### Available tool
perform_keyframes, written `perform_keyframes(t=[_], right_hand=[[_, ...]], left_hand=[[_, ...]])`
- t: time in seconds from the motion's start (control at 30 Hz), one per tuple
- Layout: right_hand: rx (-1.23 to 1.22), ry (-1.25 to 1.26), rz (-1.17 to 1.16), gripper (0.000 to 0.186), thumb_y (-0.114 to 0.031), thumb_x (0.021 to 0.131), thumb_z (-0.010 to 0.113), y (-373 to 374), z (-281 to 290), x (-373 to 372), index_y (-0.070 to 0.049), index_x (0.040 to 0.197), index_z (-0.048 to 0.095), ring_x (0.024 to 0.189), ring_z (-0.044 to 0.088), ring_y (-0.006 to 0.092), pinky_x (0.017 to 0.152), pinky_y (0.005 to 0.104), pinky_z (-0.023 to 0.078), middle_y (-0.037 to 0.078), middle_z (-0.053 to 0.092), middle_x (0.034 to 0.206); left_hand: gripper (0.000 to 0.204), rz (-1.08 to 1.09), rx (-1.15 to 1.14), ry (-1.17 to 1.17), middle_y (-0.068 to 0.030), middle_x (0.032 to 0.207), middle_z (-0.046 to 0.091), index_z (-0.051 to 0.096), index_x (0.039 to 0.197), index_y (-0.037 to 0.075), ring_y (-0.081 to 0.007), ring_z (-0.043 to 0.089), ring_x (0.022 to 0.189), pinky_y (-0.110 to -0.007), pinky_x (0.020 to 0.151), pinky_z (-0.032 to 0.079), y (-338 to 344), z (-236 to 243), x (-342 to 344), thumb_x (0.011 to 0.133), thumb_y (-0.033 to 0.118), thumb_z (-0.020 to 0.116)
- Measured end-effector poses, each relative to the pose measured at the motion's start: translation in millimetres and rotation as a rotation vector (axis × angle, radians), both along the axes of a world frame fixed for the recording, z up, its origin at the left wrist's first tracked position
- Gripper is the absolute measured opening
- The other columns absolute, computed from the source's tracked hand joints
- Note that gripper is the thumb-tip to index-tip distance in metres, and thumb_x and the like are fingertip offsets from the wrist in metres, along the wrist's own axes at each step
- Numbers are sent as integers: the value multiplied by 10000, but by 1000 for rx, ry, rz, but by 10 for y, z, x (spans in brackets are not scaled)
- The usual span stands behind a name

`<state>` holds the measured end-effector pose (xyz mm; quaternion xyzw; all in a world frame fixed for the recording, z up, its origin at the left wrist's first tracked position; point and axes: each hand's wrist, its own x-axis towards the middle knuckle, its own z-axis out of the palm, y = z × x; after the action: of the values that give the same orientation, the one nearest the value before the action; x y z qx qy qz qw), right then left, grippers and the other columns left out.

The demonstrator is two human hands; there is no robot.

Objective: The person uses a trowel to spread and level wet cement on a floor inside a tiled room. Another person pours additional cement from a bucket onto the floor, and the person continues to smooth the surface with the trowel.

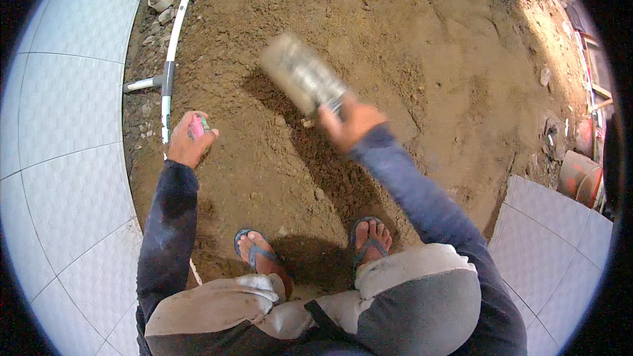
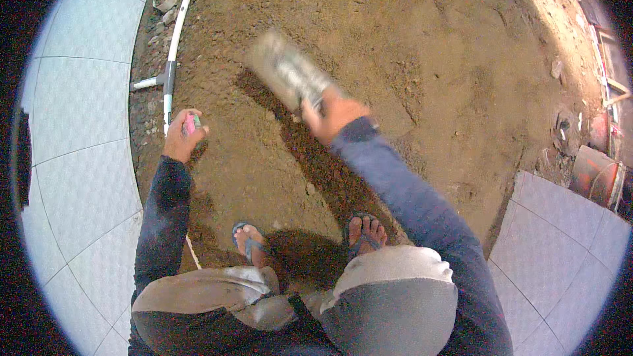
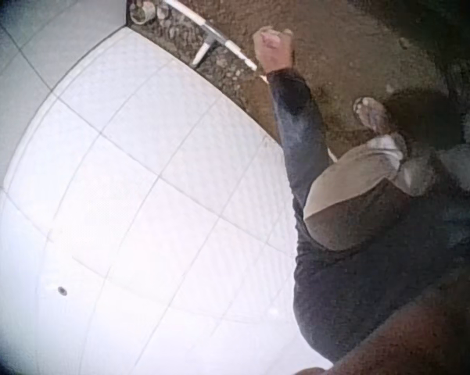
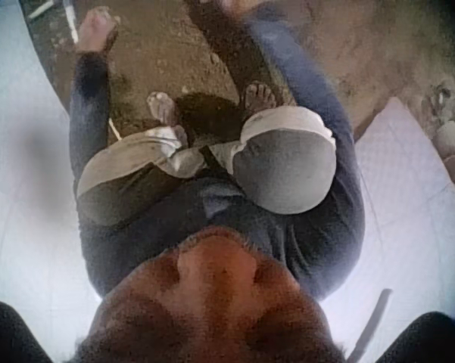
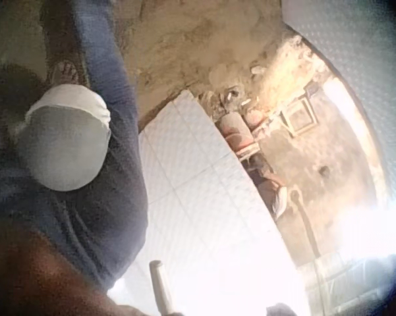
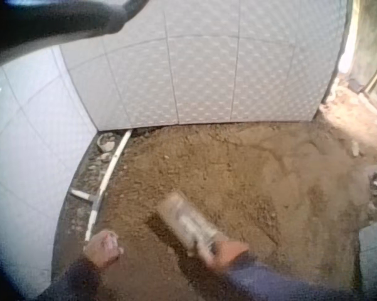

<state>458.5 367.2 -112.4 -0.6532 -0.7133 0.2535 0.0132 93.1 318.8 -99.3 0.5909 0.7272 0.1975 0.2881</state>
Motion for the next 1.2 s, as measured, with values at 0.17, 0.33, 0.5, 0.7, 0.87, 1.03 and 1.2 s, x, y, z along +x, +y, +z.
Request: perform_keyframes(t=[0.17, 0.33, 0.5, 0.7, 0.87, 1.03, 1.2], right_hand=[[-42, -30, 148, 589, -581, 867, 525, 215, -184, -107, -42, 1067, 656, 814, 679, 425, 765, 528, 538, 251, 692, 888], [406, 410, 191, 484, -481, 932, 539, 1708, 1177, -624, -22, 1009, 673, 738, 659, 340, 675, 448, 524, 216, 668, 793], [561, 502, 105, 604, -482, 952, 446, 2311, 1946, -1377, 75, 908, 675, 719, 658, 275, 686, 407, 505, 196, 668, 749], [123, -49, 17, 620, -551, 904, 511, 2075, -492, -1607, -5, 1166, 640, 1019, 627, 447, 914, 512, 484, 294, 655, 1056], [273, 64, 67, 620, -571, 903, 519, 2590, 62, -1573, 21, 983, 686, 883, 666, 418, 821, 501, 511, 271, 679, 905], [272, -68, -155, 617, -576, 905, 517, 2970, -48, -1324, 1, 1033, 694, 916, 675, 389, 855, 471, 517, 255, 689, 934], [78, -42, -225, 719, -640, 853, 530, 3144, -292, -945, 0, 1153, 660, 1064, 643, 410, 907, 486, 513, 275, 659, 1110]], left_hand=[[402, 246, 61, -98, -51, 840, 591, 609, 1012, 62, -180, 553, 799, -328, 758, 459, 260, 10, -130, 764, 332, 776], [414, 343, 229, 51, -86, 824, 629, 612, 1028, 45, -203, 588, 749, -349, 733, 485, 204, -376, -586, 778, 328, 781], [436, 261, 551, 21, -124, 905, 595, 587, 1104, 46, -275, 594, 818, -391, 746, 488, 245, -749, -275, 767, 245, 779], [518, 280, 633, -43, -156, 996, 540, 538, 1182, 33, -332, 553, 912, -414, 815, 464, 666, -945, -168, 757, 204, 779], [525, 319, 644, 23, -173, 1031, 532, 532, 1195, 30, -351, 547, 944, -431, 844, 455, 885, -1044, -209, 766, 207, 777], [536, 302, 566, 62, -187, 1066, 531, 517, 1212, 12, -367, 544, 983, -436, 850, 464, 946, -1045, -132, 772, 188, 768], [554, 284, 575, 74, -196, 1090, 527, 499, 1238, 8, -377, 542, 1001, -443, 865, 465, 905, -1146, -226, 776, 172, 758]])
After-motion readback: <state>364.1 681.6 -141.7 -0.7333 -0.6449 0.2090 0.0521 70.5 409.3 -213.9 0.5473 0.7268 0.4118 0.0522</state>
